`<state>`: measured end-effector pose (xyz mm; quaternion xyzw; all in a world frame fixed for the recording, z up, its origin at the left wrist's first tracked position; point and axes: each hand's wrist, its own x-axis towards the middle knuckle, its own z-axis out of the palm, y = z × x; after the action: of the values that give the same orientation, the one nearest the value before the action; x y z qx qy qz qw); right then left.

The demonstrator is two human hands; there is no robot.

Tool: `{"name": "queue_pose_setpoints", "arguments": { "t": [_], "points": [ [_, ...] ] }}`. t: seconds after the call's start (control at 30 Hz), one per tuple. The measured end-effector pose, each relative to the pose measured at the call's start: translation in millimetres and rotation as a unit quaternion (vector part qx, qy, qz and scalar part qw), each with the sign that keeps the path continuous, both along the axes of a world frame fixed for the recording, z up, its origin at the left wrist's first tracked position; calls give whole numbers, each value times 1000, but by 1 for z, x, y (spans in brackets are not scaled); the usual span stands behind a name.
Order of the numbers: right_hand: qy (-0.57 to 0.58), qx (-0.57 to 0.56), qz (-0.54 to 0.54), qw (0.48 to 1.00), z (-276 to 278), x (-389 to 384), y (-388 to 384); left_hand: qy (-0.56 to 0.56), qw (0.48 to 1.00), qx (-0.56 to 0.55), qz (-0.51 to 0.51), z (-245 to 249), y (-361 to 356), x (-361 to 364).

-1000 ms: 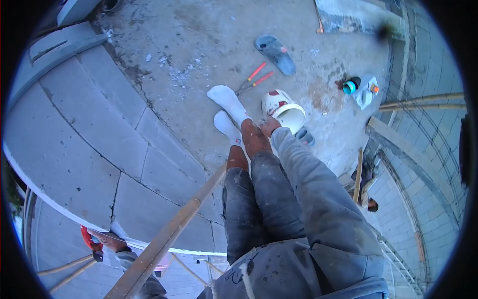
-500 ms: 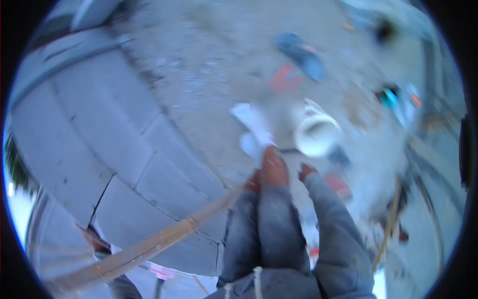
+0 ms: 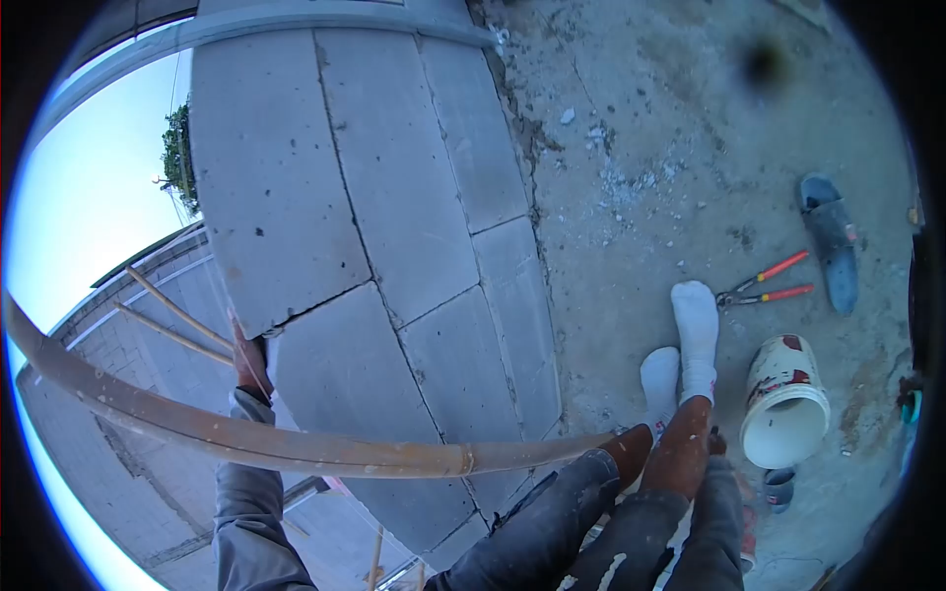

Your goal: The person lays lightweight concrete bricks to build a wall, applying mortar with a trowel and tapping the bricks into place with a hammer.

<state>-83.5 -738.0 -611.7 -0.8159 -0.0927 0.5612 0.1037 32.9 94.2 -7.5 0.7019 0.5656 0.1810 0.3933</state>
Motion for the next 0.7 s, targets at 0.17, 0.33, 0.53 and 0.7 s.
{"name": "queue_pose_setpoints", "arguments": {
  "t": [0.17, 0.33, 0.53, 0.7],
  "points": [
    [142, -136, -24, 980, 256, 115, 73, -38, 980, -196, -6, 3, -60, 53],
    [208, -204, 38, 956, 325, 122, 3, 106, 994, -13, 5, -6, -54, 45],
    [169, -165, 78, 969, 358, 195, -41, 95, 978, 182, 48, -32, -53, 40],
    [25, -137, 69, 988, 498, 377, 125, 109, 988, 95, -63, -55, -37, 11]
  ]
}}
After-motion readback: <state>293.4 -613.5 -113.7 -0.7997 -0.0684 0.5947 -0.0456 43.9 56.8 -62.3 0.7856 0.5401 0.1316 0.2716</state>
